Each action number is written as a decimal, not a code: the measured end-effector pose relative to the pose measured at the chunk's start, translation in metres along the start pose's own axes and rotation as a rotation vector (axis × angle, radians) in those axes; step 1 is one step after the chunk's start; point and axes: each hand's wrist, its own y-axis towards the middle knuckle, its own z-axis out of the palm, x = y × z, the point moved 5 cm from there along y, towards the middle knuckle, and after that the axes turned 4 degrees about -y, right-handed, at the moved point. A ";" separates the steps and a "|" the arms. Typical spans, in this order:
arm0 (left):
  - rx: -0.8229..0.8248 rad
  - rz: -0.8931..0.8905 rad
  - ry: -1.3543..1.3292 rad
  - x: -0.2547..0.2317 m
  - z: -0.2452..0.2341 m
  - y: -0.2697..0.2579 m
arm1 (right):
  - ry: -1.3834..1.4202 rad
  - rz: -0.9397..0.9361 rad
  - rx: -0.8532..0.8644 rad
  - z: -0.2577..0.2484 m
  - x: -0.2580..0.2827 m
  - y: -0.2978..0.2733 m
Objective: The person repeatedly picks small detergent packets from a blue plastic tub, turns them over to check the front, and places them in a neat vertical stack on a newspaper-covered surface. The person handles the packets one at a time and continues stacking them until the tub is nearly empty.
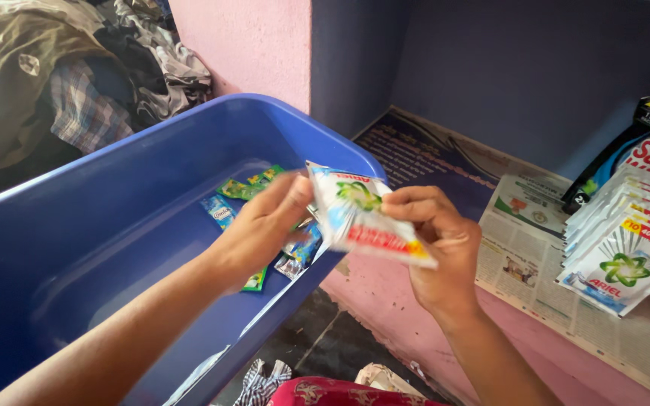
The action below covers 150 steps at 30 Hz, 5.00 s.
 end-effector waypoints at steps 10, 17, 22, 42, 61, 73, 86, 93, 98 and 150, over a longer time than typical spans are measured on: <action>0.275 0.122 -0.085 0.001 0.021 -0.010 | -0.163 0.048 0.075 0.004 -0.007 -0.019; 0.251 0.257 -0.017 -0.002 0.020 -0.009 | 0.423 0.382 -0.015 -0.004 -0.030 -0.031; 0.246 0.291 0.133 -0.012 0.024 -0.013 | 0.309 0.206 0.035 0.005 -0.003 -0.018; 0.293 0.233 0.020 -0.013 0.030 -0.017 | 0.327 0.411 -0.291 -0.019 -0.028 -0.010; 0.155 0.176 0.173 0.000 0.021 -0.009 | 0.317 0.575 -0.227 -0.010 -0.046 -0.046; -0.003 0.169 0.535 -0.051 0.039 -0.014 | 0.261 0.485 -0.181 -0.042 -0.025 -0.035; 0.321 0.185 0.397 -0.060 0.181 0.034 | 0.211 0.361 -0.441 -0.172 0.015 -0.048; 0.451 0.162 0.168 -0.033 0.269 0.072 | 0.144 0.269 -0.565 -0.256 0.038 -0.068; 0.525 0.230 -0.012 0.028 0.322 0.104 | -0.057 0.248 -0.638 -0.308 0.033 -0.094; 0.174 0.392 0.590 0.180 0.391 0.128 | -1.098 0.392 -0.474 -0.349 -0.027 -0.133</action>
